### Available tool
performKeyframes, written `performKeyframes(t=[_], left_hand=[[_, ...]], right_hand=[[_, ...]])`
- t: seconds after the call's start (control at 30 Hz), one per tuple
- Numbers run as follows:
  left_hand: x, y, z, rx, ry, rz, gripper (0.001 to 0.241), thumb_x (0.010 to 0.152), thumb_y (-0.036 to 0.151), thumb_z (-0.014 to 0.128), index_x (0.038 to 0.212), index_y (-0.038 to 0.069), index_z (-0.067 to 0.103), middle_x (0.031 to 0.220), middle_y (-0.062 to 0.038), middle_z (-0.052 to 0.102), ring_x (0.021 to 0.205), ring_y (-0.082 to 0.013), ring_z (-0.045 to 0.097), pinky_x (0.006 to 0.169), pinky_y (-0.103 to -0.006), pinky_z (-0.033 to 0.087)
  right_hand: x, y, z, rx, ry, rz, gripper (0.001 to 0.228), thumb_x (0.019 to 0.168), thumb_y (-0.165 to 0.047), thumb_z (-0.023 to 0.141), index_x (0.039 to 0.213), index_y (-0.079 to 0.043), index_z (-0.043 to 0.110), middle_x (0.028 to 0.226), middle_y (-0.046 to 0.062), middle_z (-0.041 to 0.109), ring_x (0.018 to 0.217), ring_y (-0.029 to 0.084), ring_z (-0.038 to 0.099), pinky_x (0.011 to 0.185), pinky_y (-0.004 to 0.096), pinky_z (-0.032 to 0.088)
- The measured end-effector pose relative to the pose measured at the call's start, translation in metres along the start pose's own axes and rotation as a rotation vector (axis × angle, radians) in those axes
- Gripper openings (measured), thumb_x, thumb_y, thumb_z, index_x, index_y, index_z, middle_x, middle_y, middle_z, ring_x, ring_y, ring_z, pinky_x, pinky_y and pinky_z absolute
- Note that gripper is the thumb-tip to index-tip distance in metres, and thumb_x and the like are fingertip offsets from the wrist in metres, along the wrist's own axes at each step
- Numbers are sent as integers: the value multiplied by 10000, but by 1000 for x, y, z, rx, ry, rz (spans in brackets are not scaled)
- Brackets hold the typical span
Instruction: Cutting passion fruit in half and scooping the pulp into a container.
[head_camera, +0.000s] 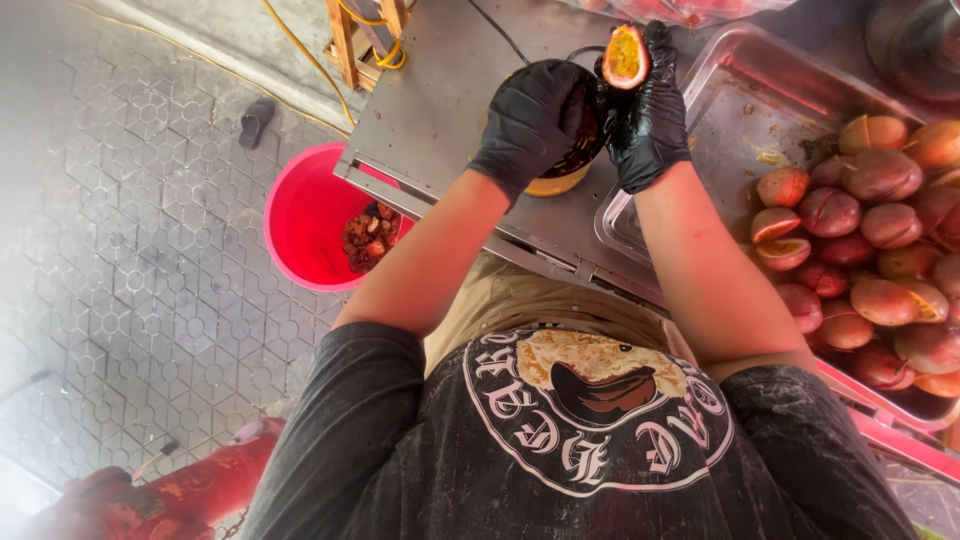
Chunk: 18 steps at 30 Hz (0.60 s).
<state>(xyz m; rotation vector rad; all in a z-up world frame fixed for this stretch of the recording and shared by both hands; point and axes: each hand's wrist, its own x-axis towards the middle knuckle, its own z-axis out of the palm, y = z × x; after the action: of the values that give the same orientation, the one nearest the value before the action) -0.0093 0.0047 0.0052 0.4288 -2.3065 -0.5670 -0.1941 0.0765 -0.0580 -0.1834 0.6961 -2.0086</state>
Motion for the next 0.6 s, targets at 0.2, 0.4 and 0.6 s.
performKeyframes(t=[0.2, 0.4, 0.6], left_hand=[[0, 3, 2, 239, 94, 11, 247, 860, 256, 692, 1099, 198, 669, 1096, -60, 646, 1093, -351, 586, 929, -514, 471], [-13, 6, -6, 222, 79, 7, 323, 917, 259, 712, 1220, 182, 634, 1234, -78, 604, 1227, -362, 543, 1031, -521, 450], [-24, -14, 16, 133, 147, 114, 495, 855, 212, 734, 1305, 78, 577, 1386, -174, 575, 1349, -403, 532, 1149, -490, 459]], right_hand=[[-6, -2, 5, -21, -91, -19, 515, 913, -491, 782, 1247, -109, 695, 1132, 42, 714, 1001, 221, 686, 825, 372, 581], [1, 1, -2, 22, -79, -8, 498, 930, -448, 785, 1264, -94, 683, 1180, 56, 718, 1024, 229, 681, 899, 375, 594], [-2, 0, 1, 1, -79, -22, 500, 920, -453, 782, 1245, -85, 688, 1136, 54, 722, 990, 227, 683, 839, 368, 577]])
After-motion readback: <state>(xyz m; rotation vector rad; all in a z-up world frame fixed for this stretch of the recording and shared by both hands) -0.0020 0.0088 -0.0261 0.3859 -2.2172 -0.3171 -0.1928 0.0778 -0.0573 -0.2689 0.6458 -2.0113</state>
